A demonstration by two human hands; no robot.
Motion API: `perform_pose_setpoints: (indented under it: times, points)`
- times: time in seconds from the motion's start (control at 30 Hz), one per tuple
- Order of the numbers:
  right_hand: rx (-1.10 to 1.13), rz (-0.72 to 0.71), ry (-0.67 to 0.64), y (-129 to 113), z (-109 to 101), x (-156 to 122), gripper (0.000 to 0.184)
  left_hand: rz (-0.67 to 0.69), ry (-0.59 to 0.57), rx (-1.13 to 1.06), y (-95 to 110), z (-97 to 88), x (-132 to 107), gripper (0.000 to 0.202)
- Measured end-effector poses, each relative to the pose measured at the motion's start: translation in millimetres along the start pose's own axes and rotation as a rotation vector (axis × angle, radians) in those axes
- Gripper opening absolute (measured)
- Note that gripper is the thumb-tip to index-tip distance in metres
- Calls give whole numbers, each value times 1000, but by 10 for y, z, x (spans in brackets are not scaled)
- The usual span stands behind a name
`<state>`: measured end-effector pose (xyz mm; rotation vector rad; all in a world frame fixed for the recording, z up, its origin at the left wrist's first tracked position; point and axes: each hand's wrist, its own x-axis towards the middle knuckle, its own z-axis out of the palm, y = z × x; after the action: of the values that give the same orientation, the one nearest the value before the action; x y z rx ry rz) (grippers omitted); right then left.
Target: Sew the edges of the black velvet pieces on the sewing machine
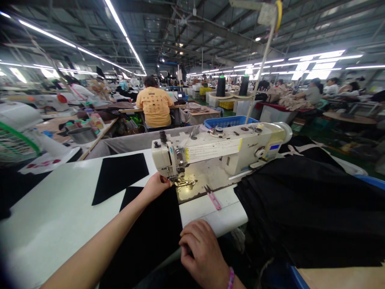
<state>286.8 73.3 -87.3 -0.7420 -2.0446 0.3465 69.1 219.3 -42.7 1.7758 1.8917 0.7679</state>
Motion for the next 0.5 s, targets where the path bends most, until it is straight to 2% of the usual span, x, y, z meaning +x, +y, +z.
perform_pose_setpoints:
  times: [0.13, 0.23, 0.3, 0.33, 0.4, 0.43, 0.47, 0.5]
  points:
    - [-14, -28, -35, 16, -25, 4, 28, 33, 39, 60, -1, 13, -2, 13]
    - [-33, -53, -80, 13, -74, 3, 29, 100, 143, 142, 60, -12, -196, 24]
    - [-41, -60, -99, 5, -109, -2, 30, 165, 184, 188, 127, -30, -498, 37]
    - [-43, -63, -108, 1, -124, -5, 31, 214, 165, 199, 157, -32, -694, 39]
    - [-47, -68, -128, -5, -144, -6, 31, 353, 43, 197, 182, -14, -1126, 20]
    - [-50, -69, -136, -4, -149, -1, 31, 486, -78, 182, 168, 4, -1329, 10]
    - [-53, -63, -142, -1, -150, 10, 30, 587, -144, 184, 136, 28, -1504, 13]
    - [-59, -54, -148, 7, -147, 27, 30, 675, -133, 216, 88, 52, -1639, 19]
